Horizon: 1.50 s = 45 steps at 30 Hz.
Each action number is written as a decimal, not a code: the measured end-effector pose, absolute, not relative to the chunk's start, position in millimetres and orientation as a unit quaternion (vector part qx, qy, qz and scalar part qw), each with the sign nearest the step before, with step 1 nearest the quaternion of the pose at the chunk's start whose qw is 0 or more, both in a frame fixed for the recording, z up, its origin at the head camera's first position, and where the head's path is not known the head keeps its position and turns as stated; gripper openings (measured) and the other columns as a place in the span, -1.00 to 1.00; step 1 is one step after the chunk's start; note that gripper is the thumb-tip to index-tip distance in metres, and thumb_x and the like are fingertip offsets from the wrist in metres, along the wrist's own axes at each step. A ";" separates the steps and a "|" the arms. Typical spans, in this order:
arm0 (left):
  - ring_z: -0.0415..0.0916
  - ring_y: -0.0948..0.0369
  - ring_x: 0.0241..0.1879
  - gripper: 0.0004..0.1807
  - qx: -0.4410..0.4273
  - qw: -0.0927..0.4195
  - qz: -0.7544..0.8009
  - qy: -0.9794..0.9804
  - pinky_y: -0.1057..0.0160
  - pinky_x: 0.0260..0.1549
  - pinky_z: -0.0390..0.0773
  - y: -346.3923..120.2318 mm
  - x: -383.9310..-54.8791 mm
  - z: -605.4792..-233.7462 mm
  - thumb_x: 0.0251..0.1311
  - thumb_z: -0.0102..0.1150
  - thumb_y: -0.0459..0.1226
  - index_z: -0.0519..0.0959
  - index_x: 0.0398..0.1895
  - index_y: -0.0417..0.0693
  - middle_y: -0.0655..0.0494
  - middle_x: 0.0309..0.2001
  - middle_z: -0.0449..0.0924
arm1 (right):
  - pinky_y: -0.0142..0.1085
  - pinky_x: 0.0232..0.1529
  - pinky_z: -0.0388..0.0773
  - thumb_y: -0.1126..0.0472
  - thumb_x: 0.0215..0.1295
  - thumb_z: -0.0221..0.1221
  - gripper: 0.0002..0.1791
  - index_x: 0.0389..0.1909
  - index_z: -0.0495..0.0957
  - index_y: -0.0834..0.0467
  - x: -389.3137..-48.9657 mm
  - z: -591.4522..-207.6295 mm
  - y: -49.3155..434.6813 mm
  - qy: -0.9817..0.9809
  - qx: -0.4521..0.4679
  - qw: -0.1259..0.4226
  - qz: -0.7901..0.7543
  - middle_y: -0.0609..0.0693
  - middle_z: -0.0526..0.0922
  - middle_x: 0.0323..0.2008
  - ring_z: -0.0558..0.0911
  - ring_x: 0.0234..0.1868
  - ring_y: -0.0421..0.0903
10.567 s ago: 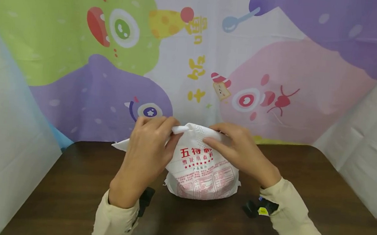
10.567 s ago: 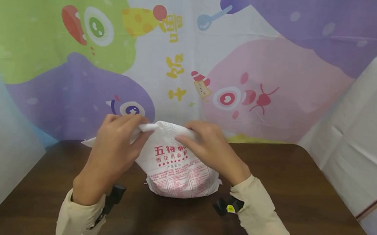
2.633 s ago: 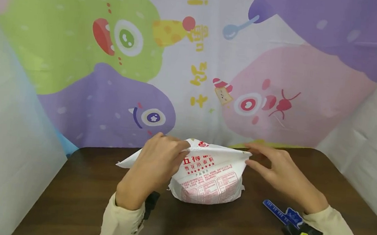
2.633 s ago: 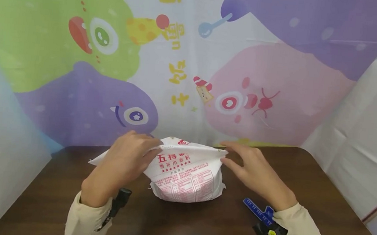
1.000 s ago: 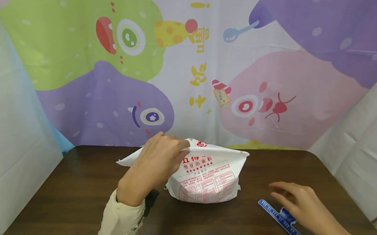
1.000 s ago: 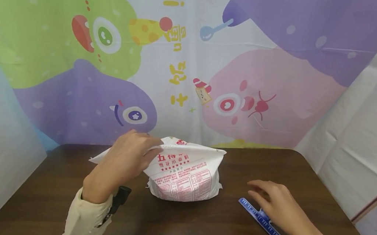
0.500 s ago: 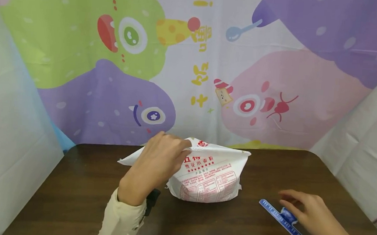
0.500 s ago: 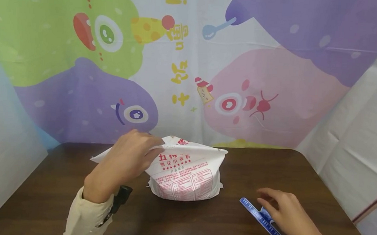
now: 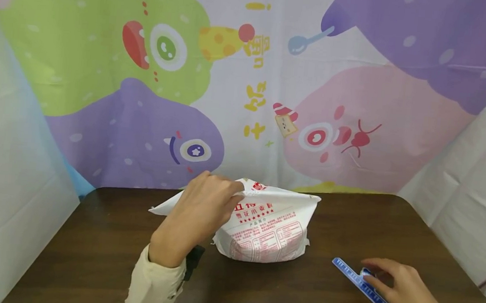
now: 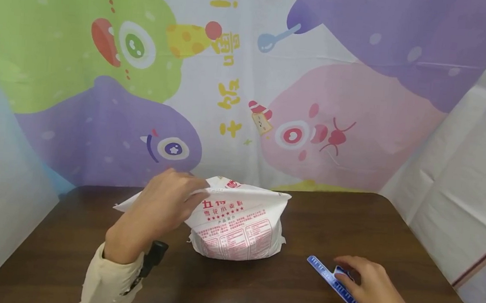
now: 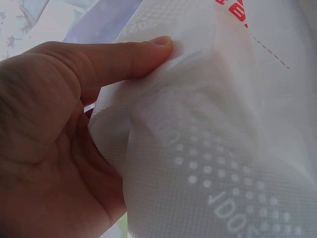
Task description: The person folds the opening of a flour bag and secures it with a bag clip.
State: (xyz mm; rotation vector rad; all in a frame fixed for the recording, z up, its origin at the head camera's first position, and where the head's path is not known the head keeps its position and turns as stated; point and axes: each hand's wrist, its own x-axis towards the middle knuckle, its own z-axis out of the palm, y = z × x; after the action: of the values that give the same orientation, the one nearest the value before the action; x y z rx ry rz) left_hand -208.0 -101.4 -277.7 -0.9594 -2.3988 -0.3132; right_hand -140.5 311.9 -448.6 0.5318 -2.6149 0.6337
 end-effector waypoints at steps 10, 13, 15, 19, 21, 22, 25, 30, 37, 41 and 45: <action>0.38 0.18 -0.66 -0.72 -0.351 0.264 -0.119 -0.891 0.12 -0.41 0.41 -102.5 -207.6 -277.7 0.10 0.38 -0.37 0.50 -0.63 0.04 0.27 -0.74 0.32 | -0.16 -0.29 0.57 0.20 -0.16 0.56 -0.60 -0.24 0.66 0.11 -137.7 -463.5 324.6 -0.959 0.158 0.180 0.153 -0.13 0.68 -0.27 0.62 -0.28 -0.19; 0.38 0.18 -0.65 -0.73 -0.350 0.261 -0.114 -0.892 0.13 -0.40 0.40 -102.7 -207.0 -277.0 0.11 0.38 -0.37 0.51 -0.62 0.04 0.27 -0.74 0.33 | -0.20 -0.32 0.57 0.21 -0.18 0.57 -0.63 -0.31 0.64 0.08 -137.0 -465.9 325.2 -0.956 0.152 0.190 0.161 -0.17 0.66 -0.30 0.59 -0.31 -0.28; 0.38 0.19 -0.65 -0.73 -0.350 0.260 -0.112 -0.893 0.14 -0.40 0.40 -102.9 -206.5 -276.6 0.11 0.38 -0.37 0.51 -0.62 0.04 0.27 -0.74 0.32 | -0.21 -0.33 0.57 0.21 -0.18 0.56 -0.63 -0.32 0.63 0.08 -136.6 -466.0 324.6 -0.956 0.149 0.189 0.167 -0.18 0.64 -0.32 0.57 -0.32 -0.32; 0.38 0.19 -0.65 -0.73 -0.350 0.259 -0.111 -0.893 0.14 -0.40 0.39 -103.1 -206.0 -276.4 0.11 0.37 -0.37 0.50 -0.62 0.04 0.27 -0.74 0.31 | -0.21 -0.34 0.57 0.20 -0.11 0.54 -0.65 -0.30 0.61 0.11 -134.8 -463.4 322.6 -0.963 0.131 0.160 0.174 -0.17 0.63 -0.33 0.56 -0.33 -0.32; 0.38 0.19 -0.65 -0.73 -0.350 0.258 -0.110 -0.894 0.14 -0.40 0.39 -103.0 -206.1 -276.4 0.11 0.38 -0.37 0.50 -0.62 0.04 0.27 -0.74 0.32 | -0.22 -0.34 0.57 0.19 -0.07 0.53 -0.65 -0.28 0.61 0.13 -134.2 -460.8 321.5 -0.966 0.122 0.140 0.179 -0.16 0.63 -0.33 0.56 -0.34 -0.31; 0.38 0.19 -0.65 -0.73 -0.349 0.258 -0.110 -0.894 0.14 -0.40 0.40 -102.9 -206.0 -276.2 0.11 0.38 -0.37 0.50 -0.62 0.04 0.27 -0.74 0.32 | -0.22 -0.33 0.58 0.19 -0.05 0.52 -0.66 -0.27 0.60 0.14 -134.2 -459.4 321.0 -0.968 0.116 0.129 0.182 -0.15 0.63 -0.33 0.57 -0.34 -0.31; 0.38 0.20 -0.65 -0.73 -0.348 0.258 -0.111 -0.894 0.14 -0.40 0.39 -102.4 -206.2 -276.2 0.11 0.37 -0.37 0.50 -0.62 0.05 0.28 -0.74 0.32 | -0.22 -0.33 0.59 0.20 -0.02 0.50 -0.66 -0.24 0.59 0.14 -134.5 -456.1 319.8 -0.971 0.108 0.110 0.185 -0.15 0.64 -0.33 0.59 -0.34 -0.29; 0.39 0.19 -0.65 -0.74 -0.351 0.257 -0.115 -0.893 0.14 -0.40 0.40 -100.9 -206.7 -277.2 0.12 0.36 -0.38 0.51 -0.62 0.04 0.28 -0.74 0.32 | -0.23 -0.34 0.60 0.27 -0.10 0.53 -0.61 -0.22 0.60 0.12 -135.2 -457.9 319.4 -0.963 0.134 0.150 0.177 -0.15 0.65 -0.31 0.62 -0.32 -0.26; 0.36 0.20 -0.66 -0.73 -0.350 0.254 -0.112 -0.895 0.14 -0.41 0.39 -100.6 -206.7 -277.7 0.12 0.36 -0.37 0.51 -0.62 0.04 0.28 -0.75 0.31 | -0.39 -0.45 0.48 0.46 -0.31 0.55 -0.26 0.07 0.58 0.21 -136.1 -461.8 313.1 -0.931 0.211 0.238 0.180 -0.16 0.55 -0.27 0.46 -0.35 -0.39; 0.33 0.22 -0.67 -0.71 -0.351 0.258 -0.111 -0.893 0.15 -0.43 0.38 -101.1 -206.5 -277.7 0.12 0.37 -0.37 0.49 -0.63 0.05 0.29 -0.75 0.28 | -0.38 -0.47 0.46 0.44 -0.29 0.55 -0.36 -0.03 0.62 0.25 -136.9 -460.1 308.7 -0.935 0.196 0.243 0.167 -0.14 0.54 -0.28 0.44 -0.37 -0.40; 0.33 0.22 -0.67 -0.71 -0.351 0.259 -0.113 -0.893 0.16 -0.43 0.38 -101.2 -206.6 -277.6 0.12 0.37 -0.37 0.48 -0.63 0.06 0.30 -0.76 0.27 | -0.36 -0.46 0.50 0.36 -0.18 0.54 -0.53 -0.14 0.66 0.22 -136.6 -457.7 305.4 -0.944 0.176 0.226 0.160 -0.16 0.56 -0.27 0.47 -0.37 -0.40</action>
State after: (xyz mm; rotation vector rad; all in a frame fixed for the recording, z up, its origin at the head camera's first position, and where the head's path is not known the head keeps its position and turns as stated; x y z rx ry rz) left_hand -206.6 -101.2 -277.6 -0.9503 -2.4201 -0.3050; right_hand -136.6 305.4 -457.7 0.4861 -2.6036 0.4420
